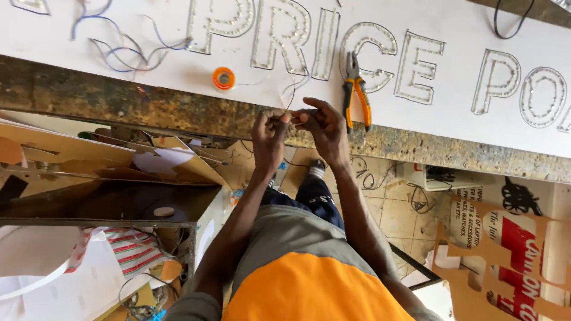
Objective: Soldering electrical wires to LED strips on a large sign board using a soldering iron and pliers
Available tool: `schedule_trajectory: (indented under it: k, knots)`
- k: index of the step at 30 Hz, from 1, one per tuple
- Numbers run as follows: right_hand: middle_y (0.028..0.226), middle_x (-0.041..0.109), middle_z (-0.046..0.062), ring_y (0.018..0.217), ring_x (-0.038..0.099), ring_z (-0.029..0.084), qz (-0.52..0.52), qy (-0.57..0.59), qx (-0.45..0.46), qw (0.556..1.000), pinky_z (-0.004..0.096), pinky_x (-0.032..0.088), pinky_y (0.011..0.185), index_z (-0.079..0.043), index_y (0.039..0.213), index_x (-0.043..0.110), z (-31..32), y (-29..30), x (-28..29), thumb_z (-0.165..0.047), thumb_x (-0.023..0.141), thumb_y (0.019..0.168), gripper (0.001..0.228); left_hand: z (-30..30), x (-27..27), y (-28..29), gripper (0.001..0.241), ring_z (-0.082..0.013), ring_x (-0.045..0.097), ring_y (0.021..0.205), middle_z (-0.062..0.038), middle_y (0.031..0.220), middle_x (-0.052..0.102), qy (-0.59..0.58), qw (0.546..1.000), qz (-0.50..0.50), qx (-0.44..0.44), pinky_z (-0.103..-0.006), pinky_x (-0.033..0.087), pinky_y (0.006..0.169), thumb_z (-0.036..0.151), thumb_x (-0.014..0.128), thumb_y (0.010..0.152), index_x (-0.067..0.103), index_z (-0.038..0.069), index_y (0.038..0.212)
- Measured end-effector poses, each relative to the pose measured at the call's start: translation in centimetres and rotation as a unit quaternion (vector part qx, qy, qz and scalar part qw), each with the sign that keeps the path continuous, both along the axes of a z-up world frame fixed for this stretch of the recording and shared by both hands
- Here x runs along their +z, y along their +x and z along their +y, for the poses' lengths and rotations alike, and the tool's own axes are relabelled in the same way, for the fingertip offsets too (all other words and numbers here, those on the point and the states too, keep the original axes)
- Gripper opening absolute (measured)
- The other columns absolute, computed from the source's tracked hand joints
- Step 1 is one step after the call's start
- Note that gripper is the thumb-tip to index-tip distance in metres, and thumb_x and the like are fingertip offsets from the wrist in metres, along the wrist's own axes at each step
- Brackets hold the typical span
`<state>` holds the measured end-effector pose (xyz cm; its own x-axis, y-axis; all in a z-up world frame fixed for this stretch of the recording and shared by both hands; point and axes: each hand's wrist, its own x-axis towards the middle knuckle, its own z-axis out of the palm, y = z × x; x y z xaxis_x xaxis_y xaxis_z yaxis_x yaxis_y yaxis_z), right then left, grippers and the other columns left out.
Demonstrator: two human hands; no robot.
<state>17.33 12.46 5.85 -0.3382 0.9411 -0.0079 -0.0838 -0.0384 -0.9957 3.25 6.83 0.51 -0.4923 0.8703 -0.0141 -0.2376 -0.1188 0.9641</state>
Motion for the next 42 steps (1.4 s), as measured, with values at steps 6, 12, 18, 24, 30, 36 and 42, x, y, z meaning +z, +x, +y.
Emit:
schedule_trajectory:
  k: [6, 12, 18, 24, 30, 36, 42]
  knots:
    - [0.119, 0.081, 0.033, 0.112, 0.083, 0.036, 0.074, -0.027, 0.032, 0.996, 0.055, 0.071, 0.098, 0.014, 0.151, 0.06, 2.2, 3.9, -1.5, -0.002, 0.072, 0.114, 0.042, 2.2, -1.6, 3.0, 0.017, -0.0113, 0.066, 0.089, -0.006, 0.101, 0.068, -0.002, 0.998, 0.058, 0.001, -0.029, 0.056, 0.082, 0.017, 0.082, 0.109, 0.074, 0.004, 0.118]
    - [0.132, 0.077, 0.037, 0.124, 0.08, 0.04, 0.102, -0.028, 0.084, 0.991, 0.053, 0.068, 0.105, 0.014, 0.157, 0.053, 4.5, 10.4, 0.6, 0.0, 0.065, 0.117, 0.045, 4.9, 1.4, 9.1, 0.015, -0.0137, 0.075, 0.087, -0.009, 0.101, 0.073, 0.011, 0.999, -0.035, 0.034, -0.0289, 0.063, 0.081, 0.009, 0.081, 0.108, 0.074, 0.002, 0.119]
    - [0.123, 0.08, 0.031, 0.114, 0.083, 0.034, 0.143, -0.08, 0.072, 0.984, 0.046, 0.072, 0.098, 0.013, 0.148, 0.061, 7.5, 16.2, -1.3, 0.0, 0.065, 0.115, 0.036, 7.2, 1.7, 14.3, 0.024, -0.0176, 0.079, 0.085, -0.014, 0.102, 0.078, 0.001, 0.994, -0.089, 0.058, -0.0293, 0.064, 0.071, 0.013, 0.084, 0.108, 0.071, 0.001, 0.123]
    - [0.111, 0.08, 0.032, 0.103, 0.085, 0.037, 0.173, -0.125, 0.079, 0.974, 0.049, 0.074, 0.09, 0.013, 0.134, 0.067, 9.0, 18.5, -1.0, 0.0, 0.07, 0.112, 0.026, 8.6, 2.5, 17.2, 0.023, -0.0173, 0.079, 0.093, -0.015, 0.105, 0.081, 0.015, 0.992, -0.089, 0.094, -0.0272, 0.065, 0.078, 0.01, 0.083, 0.109, 0.069, 0.0, 0.125]
    - [0.106, 0.08, 0.031, 0.099, 0.086, 0.038, 0.164, -0.137, 0.082, 0.973, 0.05, 0.075, 0.087, 0.012, 0.128, 0.072, 9.4, 18.8, -1.4, -0.005, 0.071, 0.113, 0.022, 10.2, 0.9, 18.9, 0.03, -0.0214, 0.08, 0.089, -0.013, 0.104, 0.079, 0.044, 0.978, -0.153, 0.134, -0.03, 0.061, 0.072, 0.007, 0.09, 0.102, 0.066, 0.007, 0.119]
    - [0.109, 0.081, 0.025, 0.101, 0.084, 0.031, 0.127, -0.134, 0.049, 0.981, 0.047, 0.075, 0.089, 0.015, 0.141, 0.068, 9.4, 18.2, -1.1, -0.004, 0.07, 0.113, 0.034, 11.2, -1.4, 20.3, 0.033, -0.0265, 0.081, 0.073, -0.012, 0.099, 0.083, 0.022, 0.961, -0.263, 0.076, -0.0269, 0.055, 0.053, 0.004, 0.09, 0.099, 0.063, 0.015, 0.116]
    - [0.098, 0.078, 0.02, 0.086, 0.084, 0.027, 0.132, -0.119, -0.066, 0.982, 0.04, 0.075, 0.073, 0.01, 0.116, 0.071, 9.8, 16.6, -4.1, -0.004, 0.072, 0.112, 0.015, 11.6, 3.7, 18.3, 0.031, -0.0138, 0.079, 0.081, -0.007, 0.096, 0.08, -0.056, 0.989, -0.134, 0.023, -0.0242, 0.066, 0.063, 0.006, 0.093, 0.095, 0.067, 0.006, 0.111]
